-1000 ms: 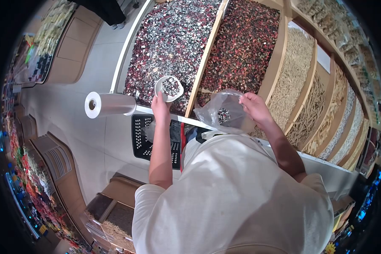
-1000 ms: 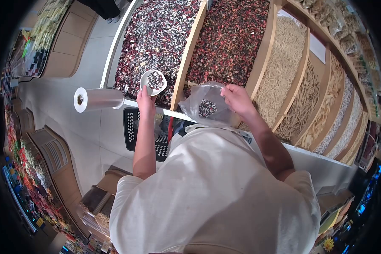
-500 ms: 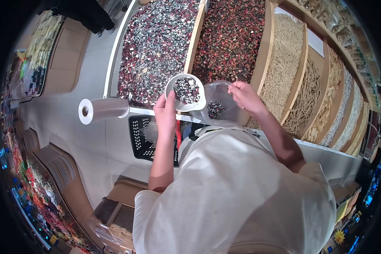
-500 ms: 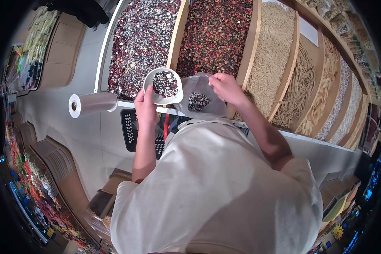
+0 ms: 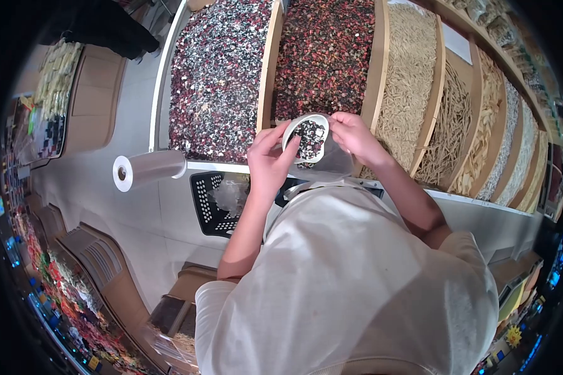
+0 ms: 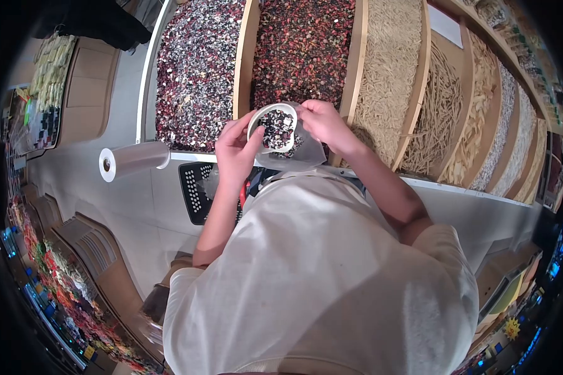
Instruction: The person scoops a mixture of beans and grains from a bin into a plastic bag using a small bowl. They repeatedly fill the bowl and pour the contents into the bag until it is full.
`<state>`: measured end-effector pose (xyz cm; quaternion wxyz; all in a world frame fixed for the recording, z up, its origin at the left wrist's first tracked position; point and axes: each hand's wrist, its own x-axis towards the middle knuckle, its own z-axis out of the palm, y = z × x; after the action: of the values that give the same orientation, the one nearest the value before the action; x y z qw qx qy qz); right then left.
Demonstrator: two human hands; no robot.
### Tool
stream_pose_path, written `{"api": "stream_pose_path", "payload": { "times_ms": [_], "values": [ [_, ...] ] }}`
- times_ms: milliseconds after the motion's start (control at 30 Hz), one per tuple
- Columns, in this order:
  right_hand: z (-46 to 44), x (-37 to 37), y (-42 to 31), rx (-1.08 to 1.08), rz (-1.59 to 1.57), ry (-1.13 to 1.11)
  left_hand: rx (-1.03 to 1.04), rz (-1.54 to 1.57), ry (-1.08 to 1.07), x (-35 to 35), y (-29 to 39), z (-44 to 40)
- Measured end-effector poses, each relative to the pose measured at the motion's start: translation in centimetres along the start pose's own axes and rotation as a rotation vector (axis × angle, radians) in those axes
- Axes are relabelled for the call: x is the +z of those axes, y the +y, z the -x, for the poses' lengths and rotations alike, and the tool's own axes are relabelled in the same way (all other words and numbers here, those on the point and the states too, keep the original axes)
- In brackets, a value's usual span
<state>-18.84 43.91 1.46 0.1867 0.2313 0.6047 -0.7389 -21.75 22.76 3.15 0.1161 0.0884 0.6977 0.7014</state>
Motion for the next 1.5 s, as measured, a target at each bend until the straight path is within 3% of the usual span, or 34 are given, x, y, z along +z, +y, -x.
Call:
{"api": "stream_pose_path", "payload": {
  "times_ms": [367,967,1000,1067,1133,1267,1400,1500],
  "values": [
    [-0.1,0.0,0.2,-0.021,-0.014,-0.009,0.264,-0.457,0.023,-0.3,-0.9,0.4],
    [0.0,0.4,-0.2,0.008,0.026,-0.013,0.636,-0.628,-0.009,-1.1,-0.7,0.8],
    [-0.1,0.4,-0.1,0.004,0.027,-0.021,0.636,-0.629,-0.009,-1.2,-0.6,0.8],
    [-0.1,0.3,0.0,0.005,0.018,-0.029,0.559,-0.603,0.201,-1.5,-0.2,0.7],
    [-0.1,0.1,0.2,0.006,0.009,-0.039,0.298,-0.343,0.317,-2.0,0.1,0.6],
    [-0.3,-0.1,0.3,0.023,-0.02,-0.066,0.055,-0.022,0.514,-5.3,-0.6,-0.9],
    [-0.2,-0.1,0.3,0.011,-0.01,-0.053,0.028,0.159,0.677,-9.2,-0.9,-2.6],
    [-0.3,-0.3,0.5,0.004,-0.013,-0.065,0.058,0.034,0.643,-13.0,-3.8,-3.2]
  ]
}}
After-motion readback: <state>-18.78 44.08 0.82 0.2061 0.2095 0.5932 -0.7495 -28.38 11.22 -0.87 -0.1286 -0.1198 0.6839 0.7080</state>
